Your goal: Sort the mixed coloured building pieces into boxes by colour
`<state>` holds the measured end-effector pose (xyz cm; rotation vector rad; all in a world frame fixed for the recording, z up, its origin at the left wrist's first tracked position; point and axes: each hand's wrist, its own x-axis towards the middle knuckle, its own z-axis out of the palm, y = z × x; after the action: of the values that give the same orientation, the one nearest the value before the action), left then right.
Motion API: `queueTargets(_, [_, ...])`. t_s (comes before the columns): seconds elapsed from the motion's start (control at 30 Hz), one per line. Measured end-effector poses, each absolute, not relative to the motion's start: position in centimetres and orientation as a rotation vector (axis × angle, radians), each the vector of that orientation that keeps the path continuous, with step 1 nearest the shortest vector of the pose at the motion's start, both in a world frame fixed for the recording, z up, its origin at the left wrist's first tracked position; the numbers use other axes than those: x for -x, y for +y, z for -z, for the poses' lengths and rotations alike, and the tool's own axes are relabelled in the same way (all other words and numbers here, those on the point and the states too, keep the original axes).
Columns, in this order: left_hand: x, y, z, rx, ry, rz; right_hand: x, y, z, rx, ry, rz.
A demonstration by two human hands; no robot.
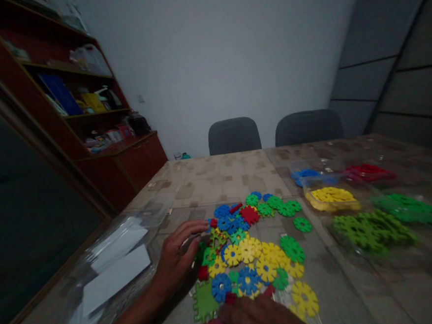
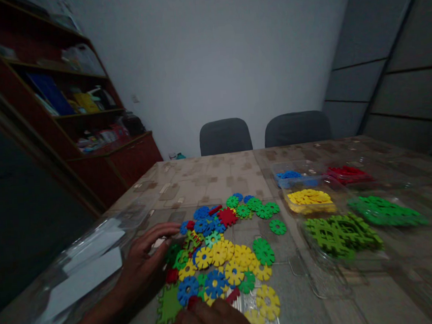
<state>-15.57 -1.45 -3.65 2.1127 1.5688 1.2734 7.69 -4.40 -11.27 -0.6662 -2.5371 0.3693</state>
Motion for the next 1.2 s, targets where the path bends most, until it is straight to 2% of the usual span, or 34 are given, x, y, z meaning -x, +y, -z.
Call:
queueTargets(0.1, [15.5, -1.1, 4.8, -2.222, 1.53, -1.18, -6.4, -3.2, 10.0, 0.462, -2.642, -0.076])
queueTargets(0.17, [15.4, -0.9, 5.4, -2.244, 1.529, -1.133, -7.1, -2.1, 8.1, 0.36, -2.722, -0.009])
queueTargets(0.27, [15.3, -0.8, 5.8, -2.251, 1.511, -1.115, -9.1, -0.6, 4.9, 0.454, -2.79, -0.256])
queueTargets(0.4, [15.1, -1.1, 5.9, -2.394, 1.419, -1.043, -10.7, 1.6, 2.7, 0.884, -2.691, -0.463])
queueTargets(0.5, [14.7, -1.6, 6.1, -2.528, 1.358, -0.867, -10.6, 3.0, 3.3, 1.109, -2.628, -0.434])
queueTargets(0.67, [14.2, -2.1, 6.4, -2.605, 1.263, -0.65, -10.7, 4.1, 5.3, 1.039, -2.527, -0.556])
queueTargets(0.9, [14.0, -1.6, 6.3, -2.722, 1.035, -0.836, -12.0, 5.7, 3.6, 0.979, -2.465, -0.724])
queueTargets(1.2, [13.7, -1.8, 6.2, -2.638, 1.098, -1.037, -14.2, 6.3, 0.4, 1.106, -2.542, -0.88])
